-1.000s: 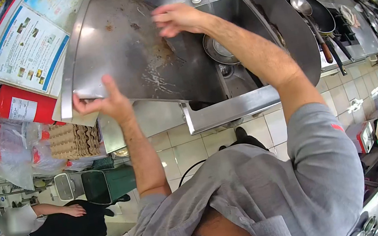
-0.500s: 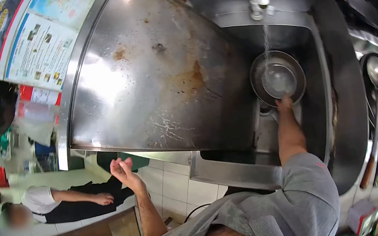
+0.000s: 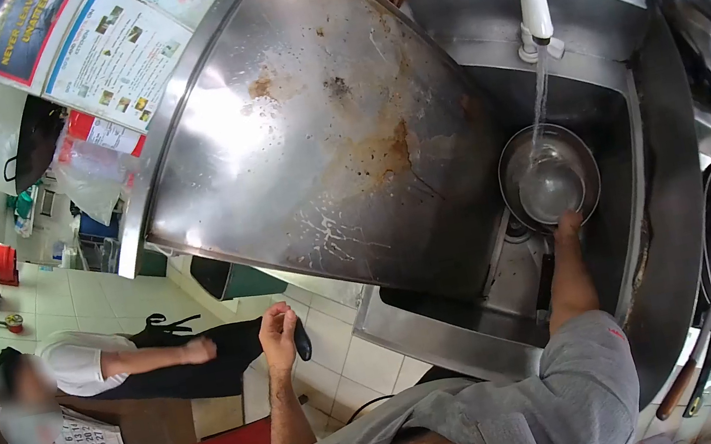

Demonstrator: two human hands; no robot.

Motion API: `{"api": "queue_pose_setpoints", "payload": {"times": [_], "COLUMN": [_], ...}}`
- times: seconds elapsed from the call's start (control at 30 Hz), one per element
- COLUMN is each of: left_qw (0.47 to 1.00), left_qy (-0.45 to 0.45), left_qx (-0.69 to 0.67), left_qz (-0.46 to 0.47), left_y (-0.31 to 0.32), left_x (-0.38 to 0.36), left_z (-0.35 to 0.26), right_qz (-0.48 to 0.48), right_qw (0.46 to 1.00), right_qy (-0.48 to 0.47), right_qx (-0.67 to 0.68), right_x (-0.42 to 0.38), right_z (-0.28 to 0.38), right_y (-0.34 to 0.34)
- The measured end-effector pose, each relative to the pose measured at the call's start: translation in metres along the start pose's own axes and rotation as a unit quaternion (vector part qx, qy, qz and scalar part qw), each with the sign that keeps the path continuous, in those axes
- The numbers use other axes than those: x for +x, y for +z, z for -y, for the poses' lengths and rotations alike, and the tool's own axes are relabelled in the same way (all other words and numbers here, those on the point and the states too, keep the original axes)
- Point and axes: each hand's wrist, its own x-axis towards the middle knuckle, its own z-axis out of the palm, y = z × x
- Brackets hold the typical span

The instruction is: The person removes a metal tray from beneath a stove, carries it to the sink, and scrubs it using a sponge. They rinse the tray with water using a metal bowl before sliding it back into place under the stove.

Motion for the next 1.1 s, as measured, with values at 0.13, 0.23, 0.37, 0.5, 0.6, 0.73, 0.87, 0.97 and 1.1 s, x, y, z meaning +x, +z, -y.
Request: {"api": "queue_pose_setpoints", "payload": {"times": [0.13, 0.23, 0.37, 0.5, 0.6, 0.73, 0.87, 0.97, 1.1], "left_qw": [1.0, 0.999, 0.994, 0.994, 0.994, 0.995, 0.995, 0.992, 0.983], "left_qy": [0.003, 0.036, 0.098, 0.086, 0.076, 0.034, -0.012, -0.074, -0.132], "left_qx": [0.01, -0.003, -0.028, -0.041, -0.035, -0.027, 0.013, 0.084, 0.122], "left_qz": [-0.008, -0.017, -0.03, -0.05, -0.071, -0.089, -0.094, -0.052, -0.048], "left_y": [-0.005, -0.01, -0.025, -0.051, -0.076, -0.112, -0.138, -0.156, -0.171], "left_x": [-0.008, -0.01, -0.015, -0.037, -0.06, -0.095, -0.143, -0.188, -0.24], "left_z": [-0.002, -0.02, -0.022, -0.015, 0.004, 0.055, 0.117, 0.172, 0.235], "right_qz": [0.05, 0.174, 0.277, 0.389, 0.392, 0.414, 0.332, 0.3, 0.233], "right_qw": [0.997, 0.973, 0.925, 0.879, 0.889, 0.892, 0.917, 0.908, 0.903], "right_qy": [0.043, -0.038, -0.173, -0.21, -0.194, -0.141, -0.145, -0.113, -0.121], "right_qx": [-0.034, -0.144, -0.195, -0.179, -0.134, -0.118, -0.17, -0.271, -0.341], "right_x": [-0.033, -0.143, -0.209, -0.308, -0.366, -0.378, -0.353, -0.316, -0.27], "right_z": [0.037, 0.109, 0.178, 0.243, 0.259, 0.24, 0.189, 0.157, 0.12], "right_y": [0.024, 0.081, 0.175, 0.253, 0.274, 0.251, 0.174, 0.099, 0.02]}}
